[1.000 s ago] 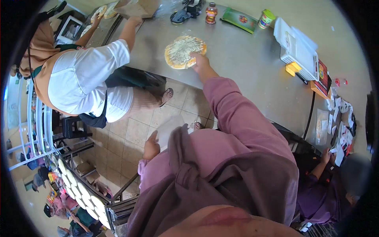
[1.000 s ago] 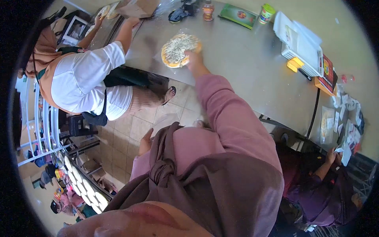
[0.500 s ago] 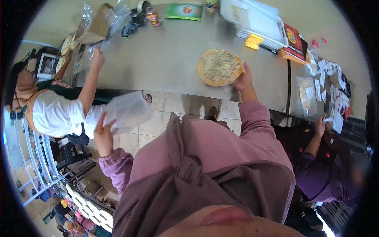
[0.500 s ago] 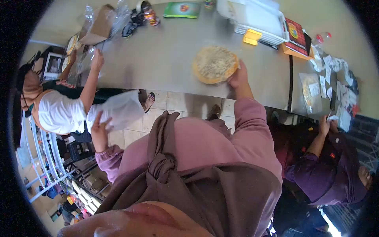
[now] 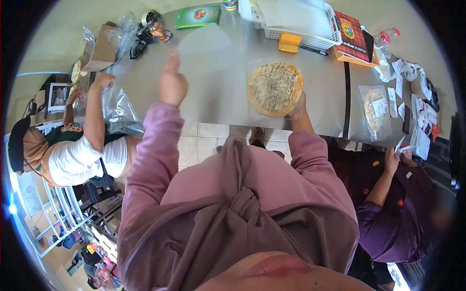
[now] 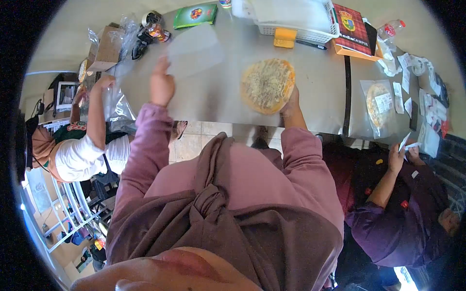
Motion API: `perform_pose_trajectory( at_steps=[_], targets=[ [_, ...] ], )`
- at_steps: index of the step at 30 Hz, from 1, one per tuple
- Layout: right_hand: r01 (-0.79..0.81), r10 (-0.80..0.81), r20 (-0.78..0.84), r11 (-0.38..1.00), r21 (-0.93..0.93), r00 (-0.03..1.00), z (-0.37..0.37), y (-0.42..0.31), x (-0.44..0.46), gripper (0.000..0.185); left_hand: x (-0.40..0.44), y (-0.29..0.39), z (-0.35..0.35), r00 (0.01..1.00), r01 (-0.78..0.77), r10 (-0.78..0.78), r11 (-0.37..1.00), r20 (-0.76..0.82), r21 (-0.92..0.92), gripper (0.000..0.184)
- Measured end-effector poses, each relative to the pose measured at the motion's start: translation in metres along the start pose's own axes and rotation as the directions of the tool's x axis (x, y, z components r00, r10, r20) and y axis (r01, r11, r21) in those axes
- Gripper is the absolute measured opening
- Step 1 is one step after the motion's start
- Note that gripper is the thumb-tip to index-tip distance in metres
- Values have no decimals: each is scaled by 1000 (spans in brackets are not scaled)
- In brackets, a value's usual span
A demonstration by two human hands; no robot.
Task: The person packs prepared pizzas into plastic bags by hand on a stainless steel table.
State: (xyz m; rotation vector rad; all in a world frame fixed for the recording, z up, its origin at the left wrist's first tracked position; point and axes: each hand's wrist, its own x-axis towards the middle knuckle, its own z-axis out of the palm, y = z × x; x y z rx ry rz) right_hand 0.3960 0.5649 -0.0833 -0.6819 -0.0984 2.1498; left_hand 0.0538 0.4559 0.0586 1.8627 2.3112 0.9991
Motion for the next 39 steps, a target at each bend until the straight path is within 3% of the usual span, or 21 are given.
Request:
perform_pose_trajectory(
  at_steps=[2,4,6,7,12,20,26,28,31,32,33,34,39],
  targets=[
    [5,-8,57,999,54,998,5,-3,2,40,6,11,35,999,-1,0,1000,35,24,64],
    [12,-24,110,994,107,994,-4,-3,7,41,7,19,57,986,-105,93,991,136,87,65],
    [16,-42,202,992,126,979,-17,-4,12,42,9,32,66,973,-54,31,994,230,93,65],
    [12,-38,200,991,130,979,-19,-5,12,42,10,37,67,947,-4,-28,995,320,99,66],
    [-71,62,63,988,137,996,-7,-15,-22,42,12,42,67,911,-57,-23,982,412,181,66],
    [-235,215,154,964,127,964,-34,21,-38,41,2,47,57,824,-164,7,960,567,227,68],
    [-306,285,144,940,150,948,11,74,-32,42,-17,42,37,744,-293,172,952,646,84,70],
    [-335,316,137,930,151,939,22,84,-28,42,-21,32,25,676,-412,318,911,665,-17,70],
    [-377,361,126,914,147,924,37,89,-14,42,-26,18,13,637,-431,350,900,687,-59,70],
    [-392,376,123,909,144,918,41,90,-13,42,-27,15,11,639,-429,349,902,686,-59,70],
    [-407,392,121,902,141,912,35,87,-49,43,-25,16,9,650,-355,273,934,709,-34,72],
    [-422,408,121,896,138,905,46,90,-29,43,-23,16,8,655,-281,196,960,730,-6,74],
    [-485,475,106,865,127,874,49,80,-62,43,-13,25,24,698,-245,90,962,711,118,73]
  ],
)
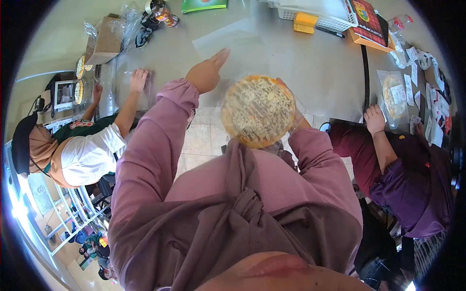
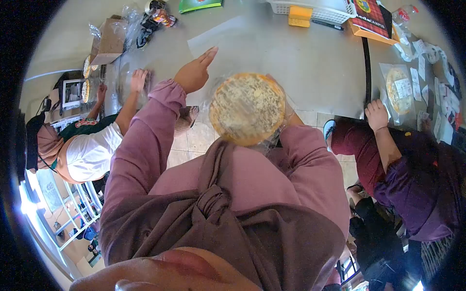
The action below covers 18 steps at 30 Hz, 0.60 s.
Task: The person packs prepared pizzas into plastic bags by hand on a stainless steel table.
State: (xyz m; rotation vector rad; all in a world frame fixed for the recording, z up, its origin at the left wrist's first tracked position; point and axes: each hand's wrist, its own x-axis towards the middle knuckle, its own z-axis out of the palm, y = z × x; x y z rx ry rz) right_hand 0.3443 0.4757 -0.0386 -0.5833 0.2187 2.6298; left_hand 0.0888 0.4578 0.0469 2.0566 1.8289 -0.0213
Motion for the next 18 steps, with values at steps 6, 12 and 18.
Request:
perform_pose_trajectory(
  at_steps=[6,12,18],
  targets=[
    [-25,12,111,993,117,994,-18,8,-6,46,12,12,3,999,-43,42,996,12,76,73],
    [72,-94,152,986,149,984,-7,4,26,48,-1,0,5,971,-239,236,966,35,100,78],
    [141,-170,189,977,157,967,-10,-7,29,49,-7,-2,0,955,-294,287,949,77,113,81]
  ],
)
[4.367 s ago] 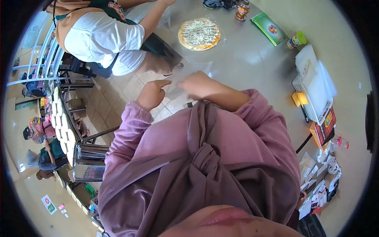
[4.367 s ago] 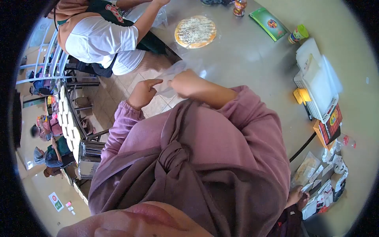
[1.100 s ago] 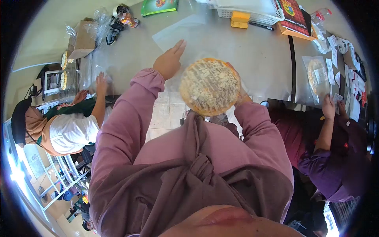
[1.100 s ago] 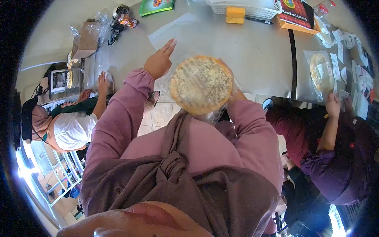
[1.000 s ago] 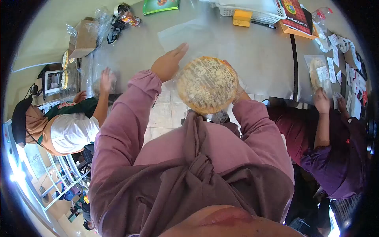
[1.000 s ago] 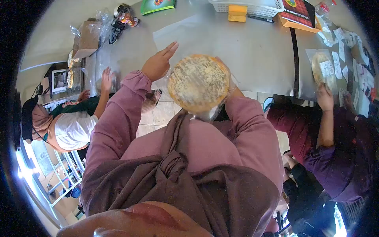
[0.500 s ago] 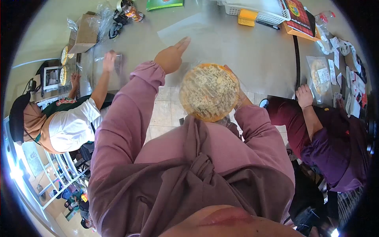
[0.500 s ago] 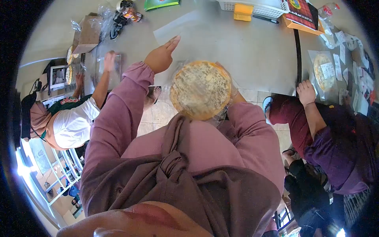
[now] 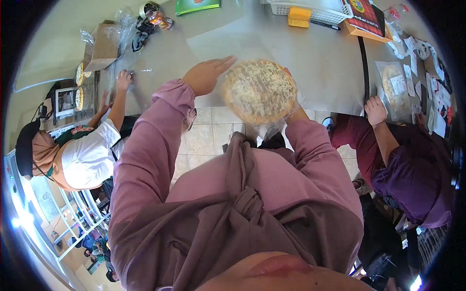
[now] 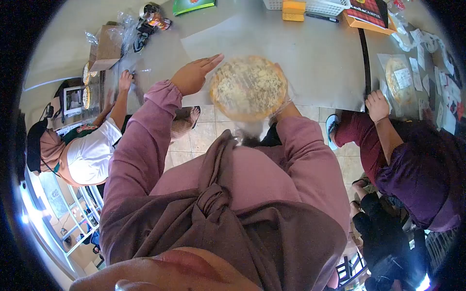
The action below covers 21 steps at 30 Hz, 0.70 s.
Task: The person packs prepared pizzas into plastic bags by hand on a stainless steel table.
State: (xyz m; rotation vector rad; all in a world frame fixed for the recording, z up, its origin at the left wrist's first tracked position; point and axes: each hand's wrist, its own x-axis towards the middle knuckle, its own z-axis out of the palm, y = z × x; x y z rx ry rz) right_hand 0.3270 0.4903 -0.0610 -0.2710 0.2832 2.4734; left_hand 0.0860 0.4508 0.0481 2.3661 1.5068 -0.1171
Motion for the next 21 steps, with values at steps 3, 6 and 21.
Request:
perform_pose_trajectory(
  at_steps=[3,6,21],
  targets=[
    [27,-27,18,1000,-8,999,-2,-8,-1,50,-3,6,-4,999,27,-26,999,22,-30,81],
    [59,-58,36,998,-10,998,-4,-7,-6,51,-1,6,0,998,65,-63,994,21,-89,80],
    [224,-219,152,974,-21,964,-20,-11,2,63,1,22,36,827,372,-429,902,-365,-218,21]
  ],
)
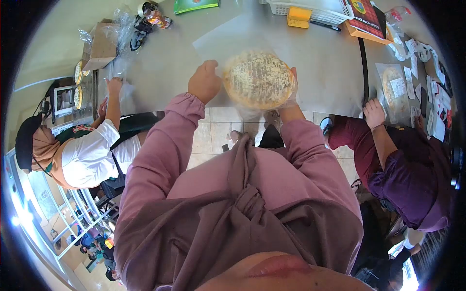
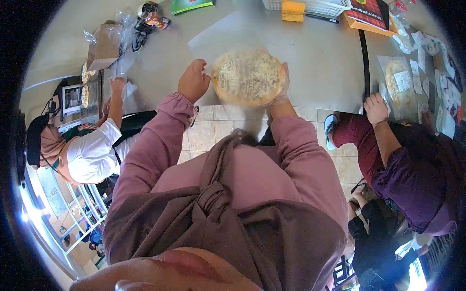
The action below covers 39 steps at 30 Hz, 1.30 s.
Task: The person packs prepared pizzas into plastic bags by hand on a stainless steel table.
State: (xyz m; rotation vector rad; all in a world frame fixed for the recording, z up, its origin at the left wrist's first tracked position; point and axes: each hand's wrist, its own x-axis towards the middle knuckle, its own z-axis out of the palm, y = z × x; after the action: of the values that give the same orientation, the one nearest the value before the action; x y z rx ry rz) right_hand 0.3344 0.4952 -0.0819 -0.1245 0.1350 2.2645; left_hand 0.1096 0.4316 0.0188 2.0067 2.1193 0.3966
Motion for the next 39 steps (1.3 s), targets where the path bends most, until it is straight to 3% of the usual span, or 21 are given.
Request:
perform_pose_trajectory(
  at_steps=[1,3,5,10,12,18,19,21,22,24,27,31,33,36,39],
  targets=[
    [-1,1,0,1000,1,1000,6,2,-1,63,0,1,0,993,115,-119,986,21,118,15],
    [55,-68,-134,994,-99,989,20,6,-2,63,-2,-4,3,987,116,-131,982,95,152,13],
    [95,-101,-105,993,-64,989,7,8,8,62,-5,-7,7,975,111,-143,976,171,185,13],
    [143,-144,42,989,39,989,15,19,27,59,-21,-2,13,1000,-5,5,1000,22,13,17],
    [183,-186,-147,983,-33,972,27,24,34,59,-25,5,9,999,10,-9,1000,44,-29,17],
    [244,-262,-173,962,-121,949,31,39,51,56,-38,44,5,997,35,-20,978,72,-207,22],
    [241,-260,-172,963,-123,950,29,40,49,56,-39,49,6,998,27,-11,974,68,-225,22],
    [42,-45,-36,996,-78,998,25,36,43,48,-44,55,6,998,39,-26,962,53,-269,21],
    [39,-42,-34,996,-81,999,23,33,44,48,-46,51,6,998,39,-27,962,49,-270,21],
    [-204,93,-303,911,-358,948,19,25,46,48,-51,43,5,995,51,-25,960,95,-276,20],
    [-278,159,-292,858,-431,943,52,23,21,51,-61,39,-3,994,34,-1,955,112,-294,21],
    [-202,71,-398,934,-296,914,7,57,26,44,-71,45,10,981,-38,99,943,169,-331,16],
    [-172,86,-381,965,-197,920,8,83,26,42,-72,55,6,981,-64,124,934,150,-353,15],
    [-134,7,-361,935,-328,933,33,87,15,41,-67,66,4,968,-150,220,892,119,-426,14],
    [-58,-1,-265,975,-215,964,30,70,-2,41,-58,82,3,937,-226,318,865,143,-447,15]
  ],
)
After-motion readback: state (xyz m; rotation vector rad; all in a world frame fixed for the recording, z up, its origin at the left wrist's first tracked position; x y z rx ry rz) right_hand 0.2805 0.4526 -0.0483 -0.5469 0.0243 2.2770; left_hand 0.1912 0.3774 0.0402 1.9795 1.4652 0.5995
